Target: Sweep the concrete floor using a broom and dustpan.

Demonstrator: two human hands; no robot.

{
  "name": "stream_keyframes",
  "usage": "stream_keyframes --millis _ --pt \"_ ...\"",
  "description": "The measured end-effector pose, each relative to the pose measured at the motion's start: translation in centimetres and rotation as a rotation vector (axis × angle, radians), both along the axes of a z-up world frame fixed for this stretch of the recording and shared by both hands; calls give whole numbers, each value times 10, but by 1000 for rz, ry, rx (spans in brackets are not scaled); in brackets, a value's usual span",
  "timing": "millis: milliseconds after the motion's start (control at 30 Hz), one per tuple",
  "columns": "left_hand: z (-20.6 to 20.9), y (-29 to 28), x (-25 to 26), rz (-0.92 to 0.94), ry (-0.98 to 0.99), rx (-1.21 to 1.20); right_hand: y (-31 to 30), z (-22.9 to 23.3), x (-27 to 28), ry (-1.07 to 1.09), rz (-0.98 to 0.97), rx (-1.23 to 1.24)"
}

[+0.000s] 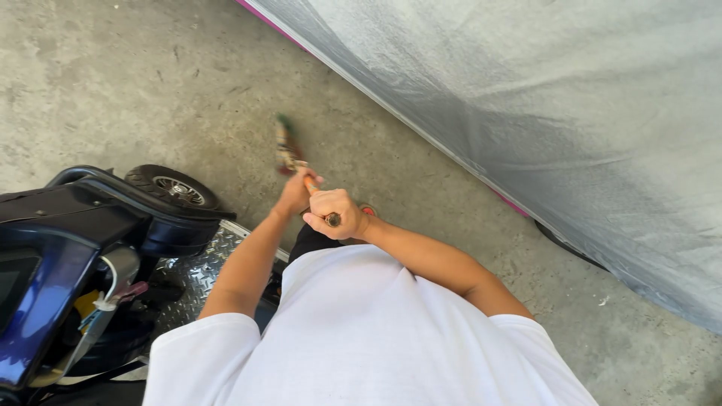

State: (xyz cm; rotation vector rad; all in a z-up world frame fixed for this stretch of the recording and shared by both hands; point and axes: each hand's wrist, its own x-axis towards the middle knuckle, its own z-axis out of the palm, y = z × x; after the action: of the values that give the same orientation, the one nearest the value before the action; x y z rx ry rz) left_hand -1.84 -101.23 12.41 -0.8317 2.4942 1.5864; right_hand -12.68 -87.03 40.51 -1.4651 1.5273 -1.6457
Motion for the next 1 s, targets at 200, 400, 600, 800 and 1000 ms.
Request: stream_keyframes --millis 200,400,600,800,1000 --pt "90 14 -32 -90 -77 0 32 30 -8 2 55 -77" --pt "98 175 -96 -350 -2 292 136 74 -23 51 -164 -93" --pt "154 306 -139 -660 -315 878 260 31 -26 102 -296 159" --pt "89 382 -164 -745 146 1212 298 -13 -55 149 -435 311" --pt "-60 328 -167 -336 -71 1371 244 -59 -71 110 -370 239"
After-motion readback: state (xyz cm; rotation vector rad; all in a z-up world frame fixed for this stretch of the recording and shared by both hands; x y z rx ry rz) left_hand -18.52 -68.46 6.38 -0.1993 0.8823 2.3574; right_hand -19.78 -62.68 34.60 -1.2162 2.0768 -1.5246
